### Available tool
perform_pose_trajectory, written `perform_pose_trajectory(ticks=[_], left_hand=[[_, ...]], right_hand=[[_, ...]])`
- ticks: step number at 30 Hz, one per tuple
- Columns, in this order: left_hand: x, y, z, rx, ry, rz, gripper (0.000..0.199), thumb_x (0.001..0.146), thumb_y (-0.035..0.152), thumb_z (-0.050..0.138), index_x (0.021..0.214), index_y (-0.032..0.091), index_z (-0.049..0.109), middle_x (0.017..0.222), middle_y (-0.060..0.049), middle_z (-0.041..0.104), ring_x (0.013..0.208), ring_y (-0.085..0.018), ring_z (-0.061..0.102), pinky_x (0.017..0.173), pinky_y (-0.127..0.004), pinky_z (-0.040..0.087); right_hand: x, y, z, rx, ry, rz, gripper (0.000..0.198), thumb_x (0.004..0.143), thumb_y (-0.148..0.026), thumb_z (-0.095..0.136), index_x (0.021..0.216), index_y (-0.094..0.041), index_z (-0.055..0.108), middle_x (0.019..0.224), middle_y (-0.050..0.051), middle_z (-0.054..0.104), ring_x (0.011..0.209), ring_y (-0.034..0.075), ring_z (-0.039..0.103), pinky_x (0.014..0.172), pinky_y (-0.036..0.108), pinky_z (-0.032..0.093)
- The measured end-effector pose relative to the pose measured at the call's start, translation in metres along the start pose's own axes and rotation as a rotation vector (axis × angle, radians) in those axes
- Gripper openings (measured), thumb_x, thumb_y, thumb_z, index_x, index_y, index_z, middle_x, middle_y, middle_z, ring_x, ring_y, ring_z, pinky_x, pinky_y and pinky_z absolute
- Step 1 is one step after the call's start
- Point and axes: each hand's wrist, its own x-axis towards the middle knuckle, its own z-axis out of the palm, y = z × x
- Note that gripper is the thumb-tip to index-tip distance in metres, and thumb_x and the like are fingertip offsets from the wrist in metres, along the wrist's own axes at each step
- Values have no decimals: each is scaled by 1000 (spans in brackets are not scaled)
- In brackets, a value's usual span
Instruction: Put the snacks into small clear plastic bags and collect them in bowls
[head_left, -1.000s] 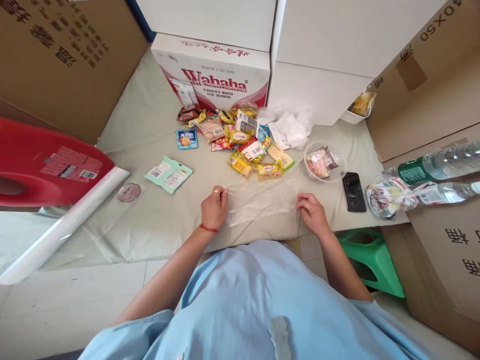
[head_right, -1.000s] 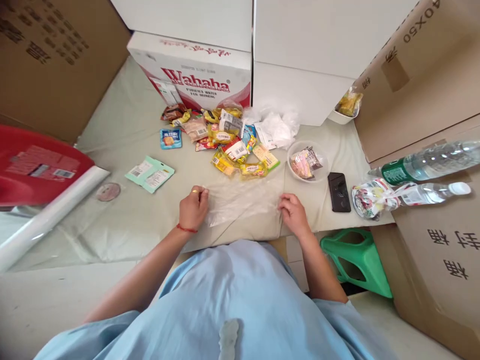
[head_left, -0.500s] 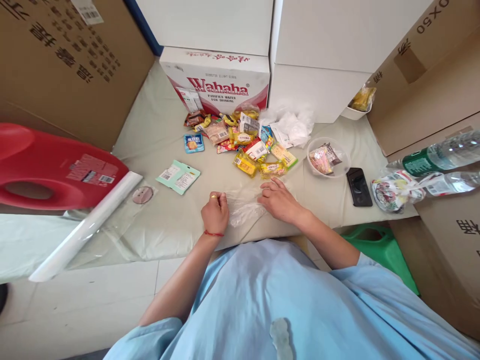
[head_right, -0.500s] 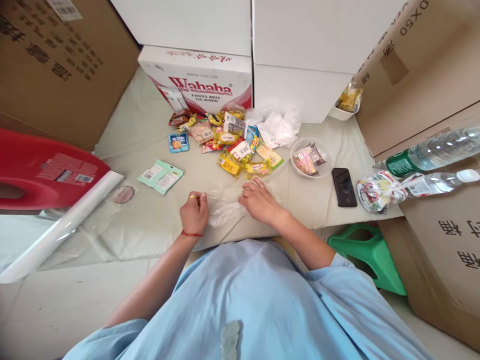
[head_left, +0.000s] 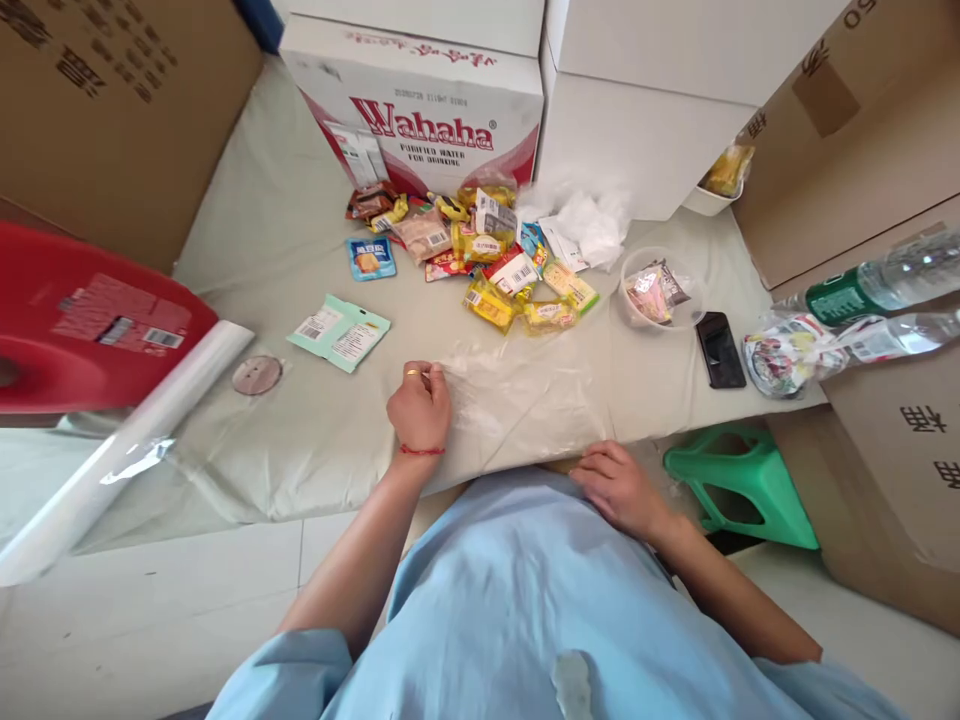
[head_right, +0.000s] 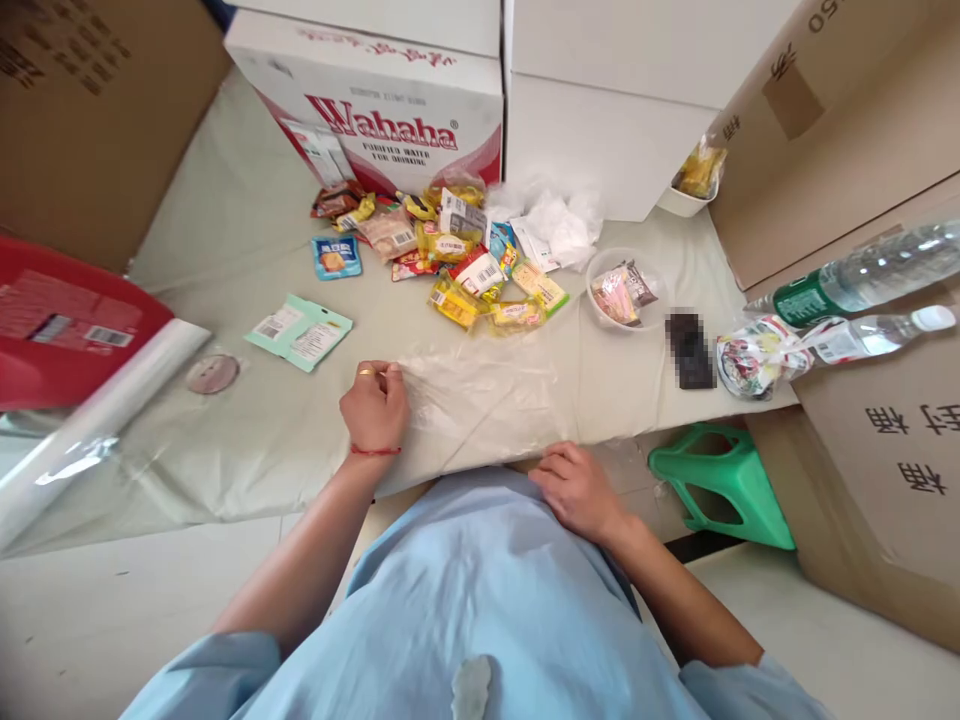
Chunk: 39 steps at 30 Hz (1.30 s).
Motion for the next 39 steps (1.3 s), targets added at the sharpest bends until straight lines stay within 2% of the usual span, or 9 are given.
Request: perform_pose_trajectory(ticks=[4, 9, 12, 17, 24, 27, 30, 32, 39], left_hand=[[-9, -3, 3, -139, 44, 46, 33, 97, 43, 50, 119, 18, 55, 74, 1, 58, 68, -19, 59, 70, -31, 42], [-22, -8, -2, -128, 208, 239, 39, 84, 32, 65, 119, 15, 57, 110, -13, 60, 96, -24, 60, 88, -40, 48], [-24, -14, -11, 26, 89, 481, 15, 88, 22, 57, 99, 20, 67, 105, -13, 66, 113, -30, 58, 100, -47, 42], [-3, -15, -29, 106, -343, 514, 31, 92, 20, 46, 110, 22, 72, 108, -9, 74, 108, -25, 66, 94, -40, 48], [-1, 20, -29, 371, -272, 386, 44, 102, 45, 41, 115, 16, 71, 115, -16, 74, 104, -33, 69, 92, -48, 51], [-20, 18, -19, 398, -211, 467, 41, 101, 41, 44, 117, 14, 71, 130, -20, 69, 120, -36, 63, 102, -54, 46], [-37, 4, -10, 344, -178, 534, 45, 102, 33, 39, 131, 12, 66, 145, -21, 62, 137, -34, 55, 115, -55, 37], [-46, -5, -8, 334, -178, 539, 48, 104, 34, 36, 138, 13, 62, 152, -20, 57, 141, -34, 52, 120, -56, 31], [-59, -9, -12, 389, -247, 533, 71, 99, 55, 45, 157, 14, 44, 167, -20, 35, 156, -40, 31, 123, -69, 18]], right_hand=[[27, -4, -30, 13, 158, 156, 27, 98, -15, 57, 115, -28, 73, 97, 6, 73, 96, 24, 61, 89, 43, 54], [106, -5, -3, -175, -211, 96, 22, 100, -18, 57, 103, -24, 78, 102, 10, 68, 109, 27, 55, 88, 38, 51], [138, -12, 31, -166, -360, -153, 22, 102, -23, 58, 112, -24, 77, 123, 10, 67, 129, 28, 49, 106, 45, 45], [133, -21, 69, -53, -452, -444, 27, 102, -19, 58, 122, -27, 75, 149, 3, 61, 147, 22, 42, 124, 45, 30], [105, -25, 80, 66, -432, -470, 22, 98, -22, 60, 110, -24, 78, 149, 4, 63, 144, 20, 49, 124, 42, 34], [114, -7, 45, 178, -277, -325, 29, 97, -18, 55, 117, -25, 76, 132, 4, 73, 126, 17, 62, 109, 33, 49], [147, 40, -1, 86, 122, 127, 35, 103, -19, 43, 122, -22, 73, 115, 9, 76, 109, 21, 68, 99, 35, 53], [178, 81, -22, -88, 218, 362, 35, 102, -21, 44, 122, -18, 73, 113, 13, 74, 109, 27, 67, 98, 40, 52], [237, 156, -20, -386, -106, 599, 46, 94, -38, 63, 134, -16, 66, 137, 20, 61, 125, 38, 56, 102, 46, 48]])
